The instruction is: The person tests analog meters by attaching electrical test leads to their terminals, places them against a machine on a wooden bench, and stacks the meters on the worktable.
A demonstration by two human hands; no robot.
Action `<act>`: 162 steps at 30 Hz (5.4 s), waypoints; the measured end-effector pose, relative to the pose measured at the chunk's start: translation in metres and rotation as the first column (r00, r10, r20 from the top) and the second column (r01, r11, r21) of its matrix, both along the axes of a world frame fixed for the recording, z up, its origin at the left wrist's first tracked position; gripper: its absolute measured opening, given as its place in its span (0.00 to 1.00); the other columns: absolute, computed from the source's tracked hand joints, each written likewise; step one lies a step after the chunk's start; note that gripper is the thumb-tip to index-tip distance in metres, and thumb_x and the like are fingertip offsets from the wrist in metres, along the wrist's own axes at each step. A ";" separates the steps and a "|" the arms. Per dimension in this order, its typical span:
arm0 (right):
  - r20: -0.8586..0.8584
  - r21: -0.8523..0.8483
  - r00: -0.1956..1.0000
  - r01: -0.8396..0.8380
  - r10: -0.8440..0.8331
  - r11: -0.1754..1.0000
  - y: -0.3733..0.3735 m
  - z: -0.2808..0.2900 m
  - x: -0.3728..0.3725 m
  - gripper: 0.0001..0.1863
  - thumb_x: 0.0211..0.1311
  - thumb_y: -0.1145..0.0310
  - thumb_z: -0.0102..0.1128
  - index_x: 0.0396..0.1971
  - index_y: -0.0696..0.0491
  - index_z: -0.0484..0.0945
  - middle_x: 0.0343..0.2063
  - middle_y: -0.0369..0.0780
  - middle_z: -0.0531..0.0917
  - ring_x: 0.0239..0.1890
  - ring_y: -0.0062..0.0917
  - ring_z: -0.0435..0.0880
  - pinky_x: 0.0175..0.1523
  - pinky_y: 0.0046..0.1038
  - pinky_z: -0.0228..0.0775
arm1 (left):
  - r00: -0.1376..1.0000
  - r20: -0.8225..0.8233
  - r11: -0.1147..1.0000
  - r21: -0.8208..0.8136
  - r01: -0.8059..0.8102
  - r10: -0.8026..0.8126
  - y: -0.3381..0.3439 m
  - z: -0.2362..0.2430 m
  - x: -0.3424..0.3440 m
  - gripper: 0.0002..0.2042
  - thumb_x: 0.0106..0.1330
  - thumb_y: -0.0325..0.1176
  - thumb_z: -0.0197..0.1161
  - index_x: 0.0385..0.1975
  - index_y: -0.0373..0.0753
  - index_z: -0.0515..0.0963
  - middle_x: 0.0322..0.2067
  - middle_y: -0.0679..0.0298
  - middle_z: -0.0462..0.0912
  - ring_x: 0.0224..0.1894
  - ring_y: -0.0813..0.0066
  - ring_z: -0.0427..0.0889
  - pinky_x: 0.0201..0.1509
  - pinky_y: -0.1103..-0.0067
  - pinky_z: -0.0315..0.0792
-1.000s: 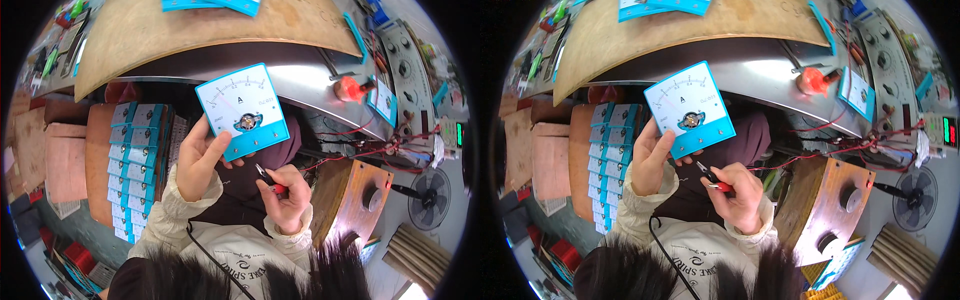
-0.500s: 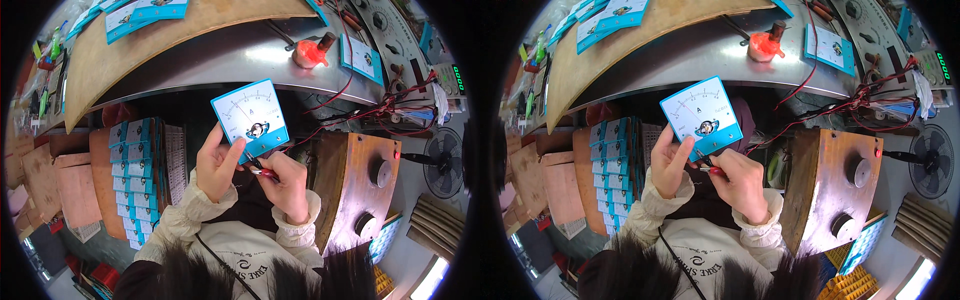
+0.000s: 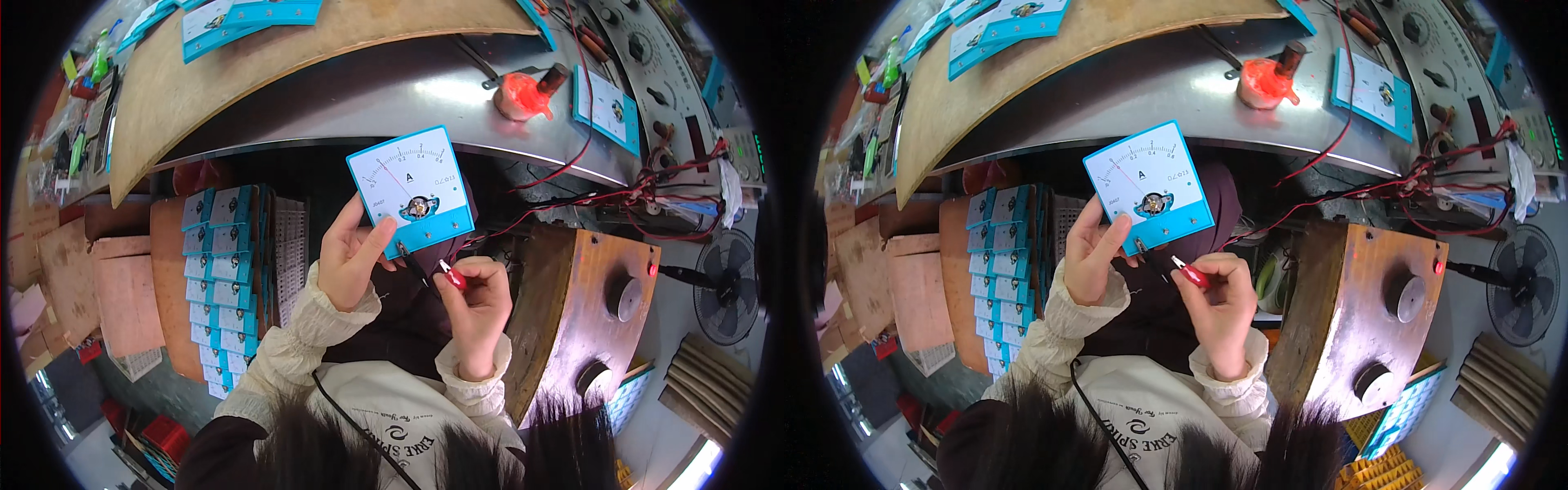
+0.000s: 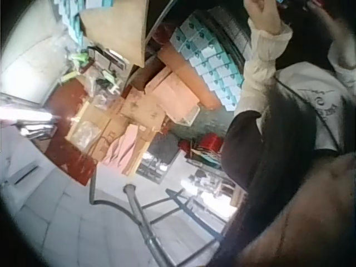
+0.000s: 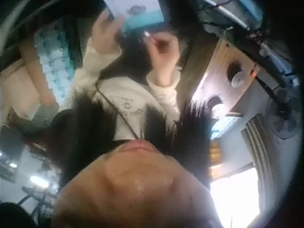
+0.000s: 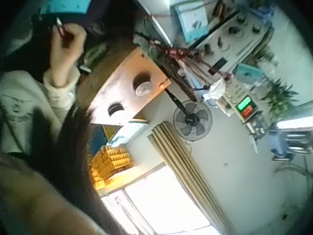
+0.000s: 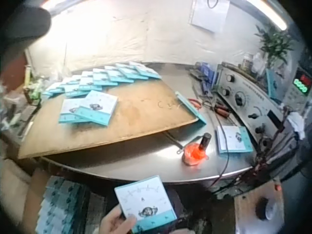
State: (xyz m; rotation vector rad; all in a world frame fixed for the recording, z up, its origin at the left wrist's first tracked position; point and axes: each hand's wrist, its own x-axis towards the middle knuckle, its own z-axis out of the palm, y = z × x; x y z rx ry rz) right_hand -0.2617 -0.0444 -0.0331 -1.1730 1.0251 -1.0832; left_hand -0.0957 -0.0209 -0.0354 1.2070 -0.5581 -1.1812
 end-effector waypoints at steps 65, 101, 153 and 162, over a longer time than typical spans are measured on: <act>-0.691 -0.640 -0.354 0.705 -0.630 0.305 0.057 -0.056 -0.332 0.55 0.46 0.43 0.72 0.63 0.69 0.58 0.59 0.57 0.66 0.63 0.46 0.66 0.67 0.37 0.57 | -0.515 -0.265 0.188 -0.962 0.198 -0.815 0.000 0.120 -0.201 0.48 0.58 0.78 0.26 0.51 0.36 0.74 0.61 0.46 0.59 0.60 0.53 0.65 0.62 0.69 0.58; -0.572 -0.818 -0.614 0.378 -0.543 0.434 0.037 -0.046 -0.309 0.43 0.44 0.50 0.75 0.54 0.66 0.70 0.49 0.56 0.77 0.51 0.47 0.76 0.56 0.43 0.67 | 0.892 -0.078 0.895 -0.007 0.445 -0.445 0.010 -0.028 0.004 0.14 0.70 0.26 0.52 0.54 0.29 0.73 0.41 0.56 0.83 0.44 0.73 0.81 0.51 0.80 0.71; -0.307 -0.184 0.950 -0.117 0.056 0.976 0.019 -0.012 0.008 0.10 0.50 0.79 0.71 0.32 0.61 0.80 0.26 0.40 0.84 0.24 0.16 0.80 0.30 0.17 0.73 | 0.973 -0.028 0.972 0.056 0.230 -0.229 0.029 0.001 0.029 0.21 0.70 0.34 0.58 0.59 0.32 0.69 0.39 0.68 0.80 0.33 0.88 0.74 0.35 0.88 0.67; -0.331 -0.201 0.939 -0.164 0.090 0.966 0.015 -0.010 0.017 0.10 0.50 0.78 0.71 0.33 0.61 0.80 0.26 0.40 0.83 0.23 0.17 0.80 0.29 0.17 0.72 | 0.984 -0.084 0.983 0.083 0.162 -0.155 0.033 0.002 0.035 0.21 0.70 0.34 0.58 0.60 0.33 0.69 0.38 0.68 0.81 0.32 0.88 0.74 0.35 0.88 0.68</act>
